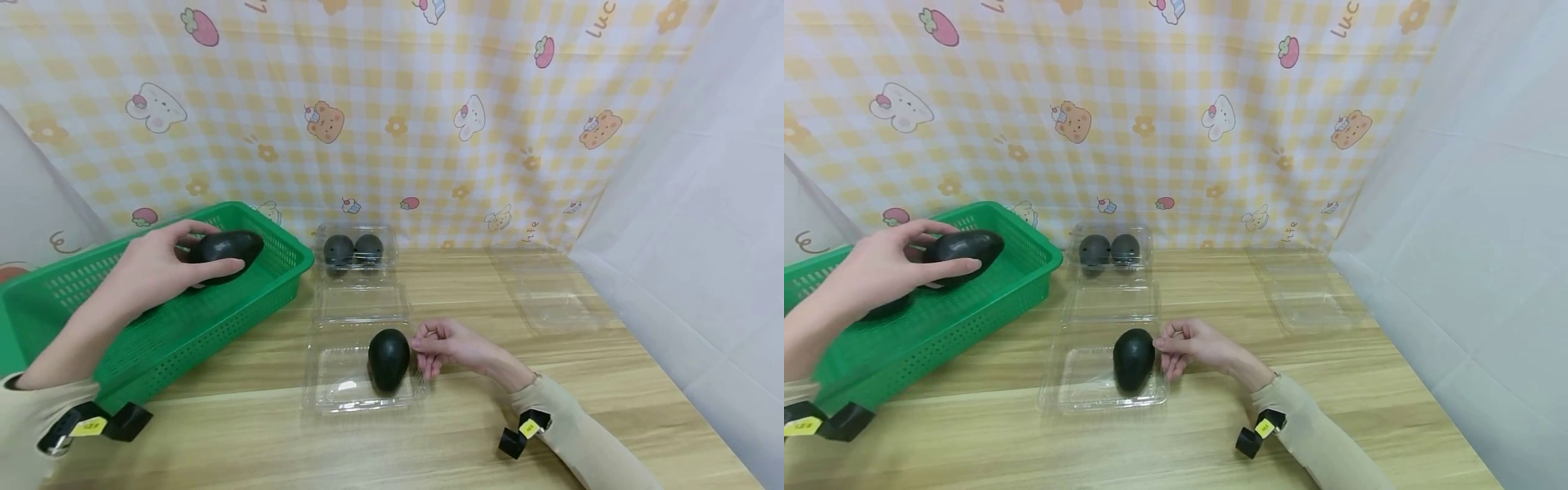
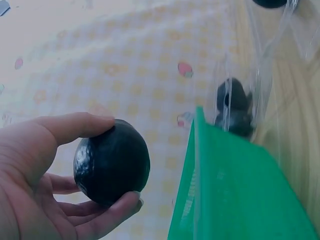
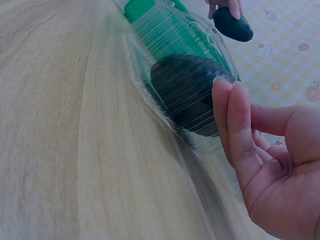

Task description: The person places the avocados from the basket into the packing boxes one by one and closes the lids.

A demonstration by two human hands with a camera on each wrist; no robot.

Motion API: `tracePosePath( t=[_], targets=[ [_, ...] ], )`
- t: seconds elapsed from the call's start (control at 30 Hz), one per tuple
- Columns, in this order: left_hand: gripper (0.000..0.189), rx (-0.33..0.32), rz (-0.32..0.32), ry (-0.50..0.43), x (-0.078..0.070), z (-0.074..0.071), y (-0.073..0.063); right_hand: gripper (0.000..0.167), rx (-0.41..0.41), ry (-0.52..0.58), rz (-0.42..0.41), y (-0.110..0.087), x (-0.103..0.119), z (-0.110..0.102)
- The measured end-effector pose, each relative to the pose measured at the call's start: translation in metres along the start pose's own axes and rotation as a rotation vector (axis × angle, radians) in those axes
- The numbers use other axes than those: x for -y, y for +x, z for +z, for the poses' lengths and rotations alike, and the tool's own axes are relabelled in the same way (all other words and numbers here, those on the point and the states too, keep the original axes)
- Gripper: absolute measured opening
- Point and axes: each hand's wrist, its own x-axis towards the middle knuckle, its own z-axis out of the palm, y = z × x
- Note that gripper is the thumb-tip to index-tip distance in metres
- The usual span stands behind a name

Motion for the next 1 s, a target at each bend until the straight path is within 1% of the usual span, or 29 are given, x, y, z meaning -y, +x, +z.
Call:
tracePosePath(
  t=[0.27,0.47,0.63,0.77,1.0],
  targets=[
    [0.078,-0.018,0.036,-0.039,-0.014,0.014,-0.008,0.013,-0.004,-0.007,-0.006,-0.001,-0.001,-0.001],
    [0.076,-0.032,0.026,-0.077,-0.021,0.021,-0.013,0.013,-0.006,-0.006,-0.003,0.000,-0.001,0.000],
    [0.073,-0.039,0.040,-0.099,-0.027,0.025,-0.015,0.013,-0.011,-0.001,-0.005,-0.001,0.000,0.000],
    [0.071,-0.057,0.047,-0.119,-0.030,0.029,-0.017,0.013,-0.013,-0.006,-0.013,0.000,-0.001,-0.001],
    [0.072,-0.039,0.045,-0.144,-0.036,0.038,-0.019,0.014,-0.021,-0.017,-0.010,-0.001,-0.001,0.000]
  ],
)
